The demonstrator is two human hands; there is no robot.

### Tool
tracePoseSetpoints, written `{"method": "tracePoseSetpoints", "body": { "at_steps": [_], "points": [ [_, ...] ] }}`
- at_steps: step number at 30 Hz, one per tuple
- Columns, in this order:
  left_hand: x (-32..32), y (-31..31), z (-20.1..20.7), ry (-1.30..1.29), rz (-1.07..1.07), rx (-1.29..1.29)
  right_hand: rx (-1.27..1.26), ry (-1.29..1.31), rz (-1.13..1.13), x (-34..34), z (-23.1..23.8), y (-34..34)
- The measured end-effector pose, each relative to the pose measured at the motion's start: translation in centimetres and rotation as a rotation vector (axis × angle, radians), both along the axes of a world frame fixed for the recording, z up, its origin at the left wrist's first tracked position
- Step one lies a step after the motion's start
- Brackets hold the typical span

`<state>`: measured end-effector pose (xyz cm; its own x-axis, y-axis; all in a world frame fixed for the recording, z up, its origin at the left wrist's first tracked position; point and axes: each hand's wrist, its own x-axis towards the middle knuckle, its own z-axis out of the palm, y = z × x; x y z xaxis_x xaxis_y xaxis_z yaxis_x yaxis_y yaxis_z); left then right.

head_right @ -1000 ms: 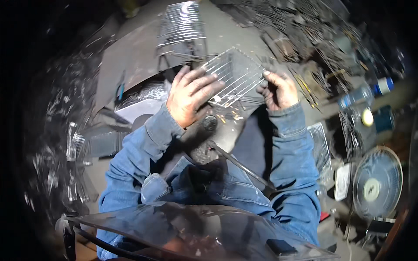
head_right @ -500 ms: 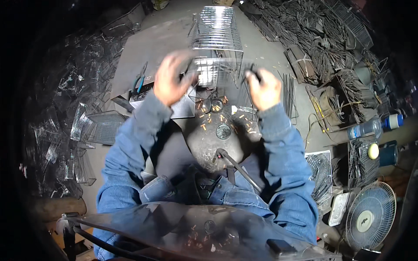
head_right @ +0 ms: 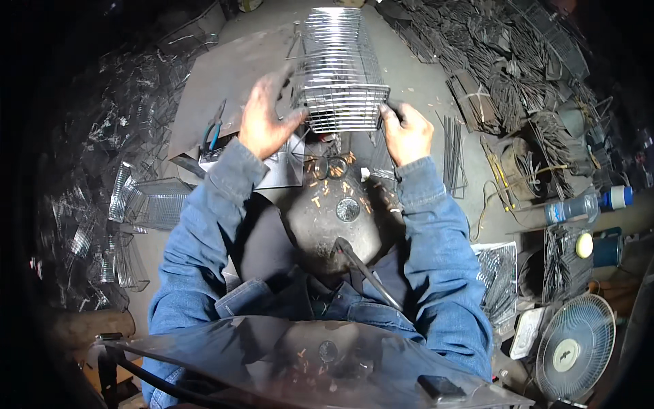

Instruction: Welding metal wire components to assemble wire cages.

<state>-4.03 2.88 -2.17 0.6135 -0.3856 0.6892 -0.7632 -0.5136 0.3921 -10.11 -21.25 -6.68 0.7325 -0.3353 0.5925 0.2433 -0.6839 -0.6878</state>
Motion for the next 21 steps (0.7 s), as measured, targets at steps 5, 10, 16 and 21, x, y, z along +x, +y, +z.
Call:
{"method": "tracePoseSetpoints", "body": {
  "at_steps": [5,10,16,21],
  "points": [
    [-0.6,0.4,-0.5,0.156,0.061,-0.086,0.091,-0.095,0.036,0.1,-0.9,1.3],
    [0.0,-0.3,0.6,0.194,0.014,-0.126,0.122,-0.168,0.081,0.5,-1.9,2.2],
    [-0.1,-3.0,2.7,0.120,0.101,0.002,0.240,-0.207,-0.028,1.0,-2.5,1.2],
    [-1.9,-4.4,2.7,0.103,0.122,0.159,0.262,-0.225,-0.029,1.3,-2.6,-0.3]
  ]
}}
